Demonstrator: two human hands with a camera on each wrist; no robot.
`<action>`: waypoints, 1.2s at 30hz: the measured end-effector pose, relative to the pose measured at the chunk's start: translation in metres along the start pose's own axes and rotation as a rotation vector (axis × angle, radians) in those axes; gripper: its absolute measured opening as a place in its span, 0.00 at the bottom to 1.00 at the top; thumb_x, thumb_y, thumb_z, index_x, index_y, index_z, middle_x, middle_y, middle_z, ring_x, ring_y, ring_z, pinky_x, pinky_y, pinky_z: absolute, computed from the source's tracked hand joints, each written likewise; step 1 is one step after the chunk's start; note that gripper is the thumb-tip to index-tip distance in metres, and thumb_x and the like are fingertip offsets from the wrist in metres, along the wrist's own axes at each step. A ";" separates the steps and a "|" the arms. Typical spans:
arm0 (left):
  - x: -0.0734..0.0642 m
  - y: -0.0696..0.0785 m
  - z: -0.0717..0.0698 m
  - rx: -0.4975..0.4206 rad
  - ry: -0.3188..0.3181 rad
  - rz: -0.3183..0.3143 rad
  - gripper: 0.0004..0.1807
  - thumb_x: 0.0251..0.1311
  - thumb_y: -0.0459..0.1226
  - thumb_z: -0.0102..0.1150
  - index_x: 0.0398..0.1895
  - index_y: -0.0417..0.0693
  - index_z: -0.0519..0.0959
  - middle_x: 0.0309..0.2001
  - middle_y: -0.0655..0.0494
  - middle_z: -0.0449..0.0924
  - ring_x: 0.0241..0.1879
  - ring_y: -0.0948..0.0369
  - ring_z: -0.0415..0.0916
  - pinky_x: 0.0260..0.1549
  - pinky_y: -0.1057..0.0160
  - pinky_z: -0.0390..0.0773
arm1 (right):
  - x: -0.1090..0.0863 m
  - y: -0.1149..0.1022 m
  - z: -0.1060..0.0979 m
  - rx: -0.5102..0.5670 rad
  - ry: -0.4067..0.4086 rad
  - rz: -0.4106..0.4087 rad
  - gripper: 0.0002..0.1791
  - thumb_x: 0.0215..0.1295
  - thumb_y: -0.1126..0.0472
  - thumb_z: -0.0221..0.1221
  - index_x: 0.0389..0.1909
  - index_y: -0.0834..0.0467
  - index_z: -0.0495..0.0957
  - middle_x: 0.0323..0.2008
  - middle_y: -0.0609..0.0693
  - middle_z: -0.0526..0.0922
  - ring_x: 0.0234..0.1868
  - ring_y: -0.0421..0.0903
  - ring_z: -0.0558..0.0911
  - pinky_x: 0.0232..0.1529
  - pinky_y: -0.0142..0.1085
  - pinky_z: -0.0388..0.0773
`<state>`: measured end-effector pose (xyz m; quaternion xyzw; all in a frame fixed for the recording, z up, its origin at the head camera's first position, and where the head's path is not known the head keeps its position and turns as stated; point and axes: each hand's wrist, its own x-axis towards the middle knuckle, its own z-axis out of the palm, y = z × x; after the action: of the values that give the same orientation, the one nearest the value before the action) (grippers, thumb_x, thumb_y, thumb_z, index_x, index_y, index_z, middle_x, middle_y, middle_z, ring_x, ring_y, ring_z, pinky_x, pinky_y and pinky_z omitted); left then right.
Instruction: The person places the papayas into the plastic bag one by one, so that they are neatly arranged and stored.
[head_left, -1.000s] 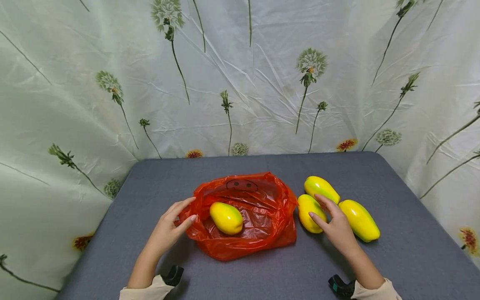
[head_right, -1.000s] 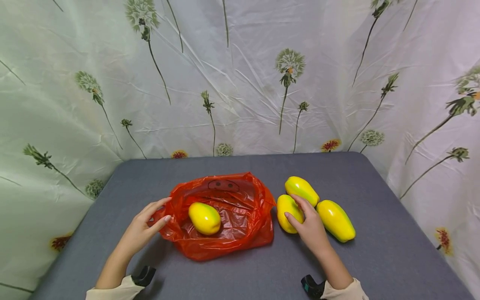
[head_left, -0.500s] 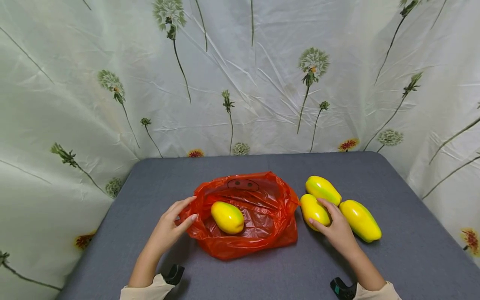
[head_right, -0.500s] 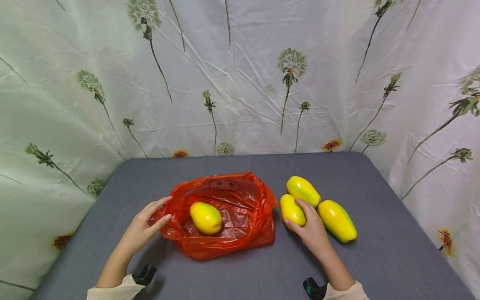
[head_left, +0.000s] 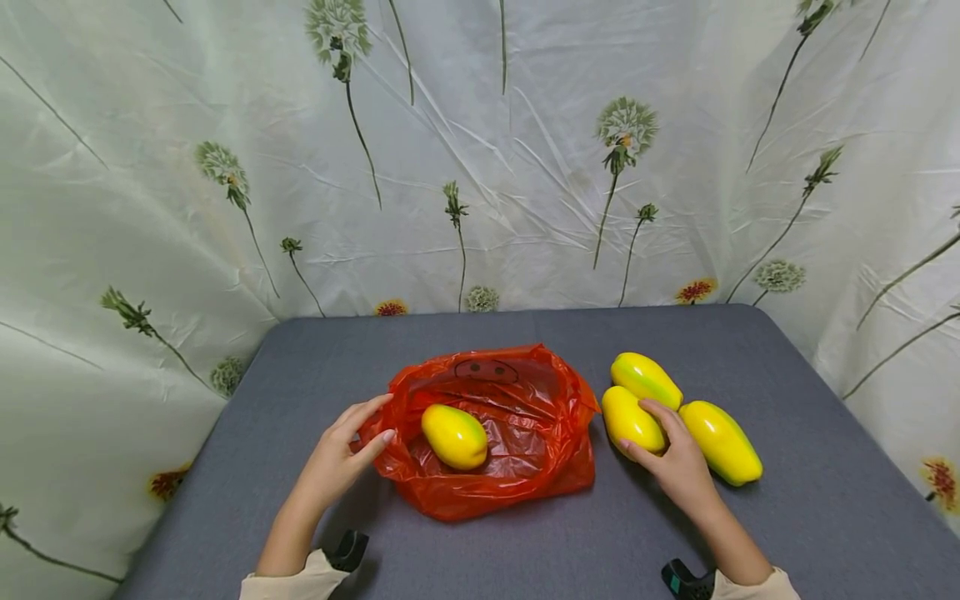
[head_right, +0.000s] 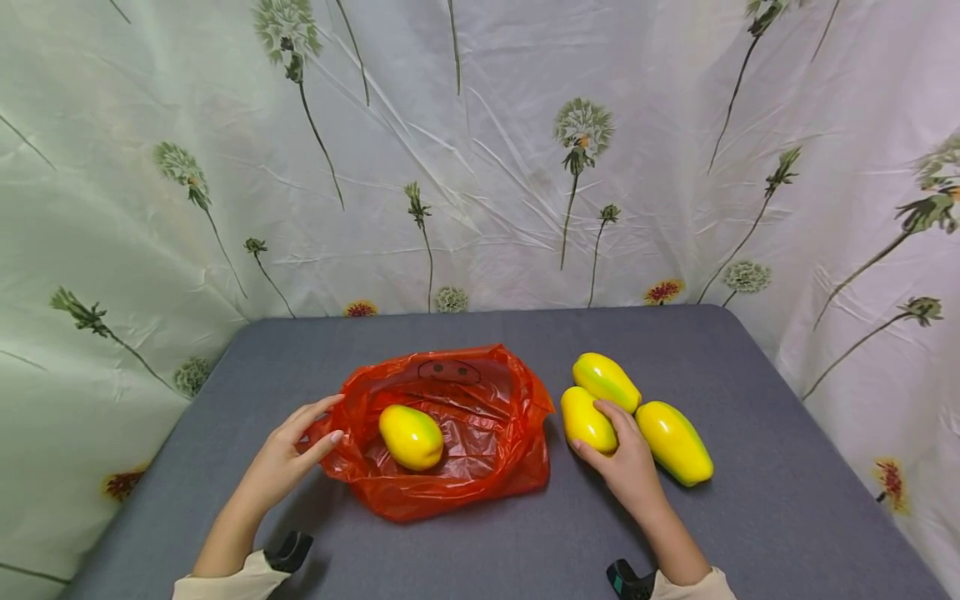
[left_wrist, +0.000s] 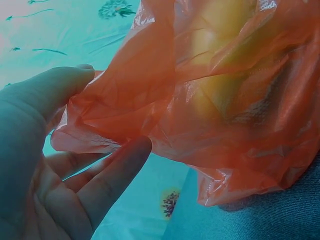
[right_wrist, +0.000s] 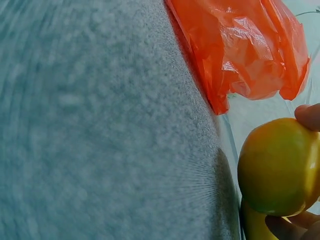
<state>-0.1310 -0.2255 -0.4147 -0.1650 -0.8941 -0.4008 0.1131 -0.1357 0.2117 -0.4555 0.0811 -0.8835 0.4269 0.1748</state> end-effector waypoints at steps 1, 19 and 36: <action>0.000 0.000 0.000 -0.002 0.000 0.000 0.27 0.54 0.41 0.61 0.59 0.53 0.69 0.51 0.53 0.71 0.45 0.57 0.71 0.34 0.62 0.76 | 0.000 0.000 0.000 0.001 0.009 -0.004 0.33 0.45 0.63 0.69 0.54 0.64 0.68 0.53 0.59 0.69 0.53 0.53 0.67 0.49 0.27 0.57; 0.000 0.001 0.000 -0.002 -0.003 -0.008 0.27 0.55 0.41 0.60 0.59 0.54 0.68 0.51 0.54 0.71 0.44 0.58 0.71 0.34 0.63 0.76 | -0.002 -0.031 -0.005 0.072 0.109 -0.087 0.36 0.39 0.73 0.69 0.54 0.66 0.69 0.53 0.60 0.70 0.53 0.31 0.63 0.47 0.16 0.57; 0.000 0.000 0.001 -0.012 -0.011 -0.019 0.27 0.55 0.42 0.60 0.60 0.56 0.68 0.52 0.54 0.71 0.46 0.57 0.71 0.35 0.63 0.76 | 0.004 -0.067 -0.014 0.202 0.081 -0.135 0.36 0.43 0.76 0.66 0.58 0.66 0.66 0.57 0.59 0.66 0.54 0.32 0.64 0.47 0.18 0.63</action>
<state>-0.1315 -0.2252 -0.4152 -0.1593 -0.8938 -0.4064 0.1030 -0.1168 0.1809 -0.3974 0.1400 -0.8207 0.5040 0.2298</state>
